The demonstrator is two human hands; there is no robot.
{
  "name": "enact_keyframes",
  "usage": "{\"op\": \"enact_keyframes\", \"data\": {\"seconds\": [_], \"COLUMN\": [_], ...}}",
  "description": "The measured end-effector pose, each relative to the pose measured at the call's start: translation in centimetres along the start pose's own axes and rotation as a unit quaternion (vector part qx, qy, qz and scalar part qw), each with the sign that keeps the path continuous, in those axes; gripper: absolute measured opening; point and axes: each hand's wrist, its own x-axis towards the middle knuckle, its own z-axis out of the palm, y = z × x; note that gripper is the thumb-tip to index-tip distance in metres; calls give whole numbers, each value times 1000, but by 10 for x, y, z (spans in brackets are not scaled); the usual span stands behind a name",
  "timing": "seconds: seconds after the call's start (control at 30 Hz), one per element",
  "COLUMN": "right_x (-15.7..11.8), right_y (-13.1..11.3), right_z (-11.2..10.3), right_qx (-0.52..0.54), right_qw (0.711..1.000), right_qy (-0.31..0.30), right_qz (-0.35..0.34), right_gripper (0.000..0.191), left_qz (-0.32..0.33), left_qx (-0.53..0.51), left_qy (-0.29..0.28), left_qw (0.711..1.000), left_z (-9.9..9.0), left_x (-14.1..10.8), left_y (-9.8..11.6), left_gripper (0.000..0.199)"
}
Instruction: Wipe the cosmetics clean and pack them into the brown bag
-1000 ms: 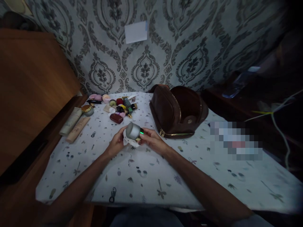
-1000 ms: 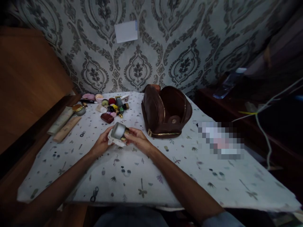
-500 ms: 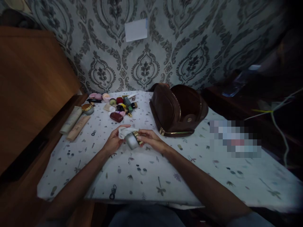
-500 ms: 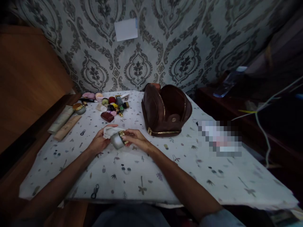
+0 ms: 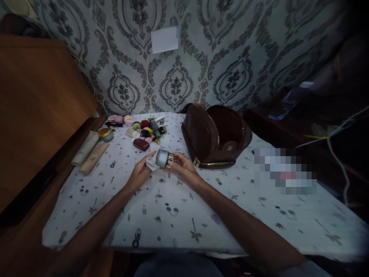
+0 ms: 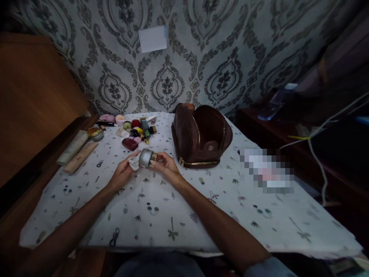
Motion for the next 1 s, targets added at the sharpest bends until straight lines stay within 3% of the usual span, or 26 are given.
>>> {"op": "enact_keyframes", "data": {"seconds": [0.17, 0.27, 0.37, 0.47, 0.57, 0.7, 0.77, 0.87, 1.0], "right_x": [3, 0, -7, -14, -20, -17, -10, 5, 21], "right_y": [3, -1, -16, -45, -90, -154, -178, -197, -204], "right_z": [-5, -6, -5, -11, -30, -72, -94, -122, -138], "right_qx": [-100, -213, -271, -269, -269, -285, -337, -442, -598], "right_qw": [992, 964, 938, 923, 902, 869, 837, 786, 723], "right_qy": [37, 41, 40, 72, 113, 188, 233, 245, 194], "right_qz": [-73, -151, -212, -266, -318, -358, -364, -356, -287], "right_gripper": [49, 50, 52, 53, 54, 53, 52, 49, 32], "left_qz": [-18, -79, -122, -150, -174, -191, -196, -208, -209], "left_qx": [8, -12, -35, -35, -8, 14, 22, 28, 38], "left_qy": [-21, -8, 42, 43, 50, 53, 53, 70, 77], "left_qw": [1000, 997, 991, 987, 984, 980, 979, 975, 974], "left_z": [0, -1, -1, -1, -2, -4, -5, -6, -7], "left_x": [-5, -8, -8, -5, -3, 0, 1, 4, 5], "left_y": [6, 8, 5, 1, -1, -3, -5, -9, -19], "left_gripper": [57, 57, 55, 54, 58, 61, 61, 59, 58]}}
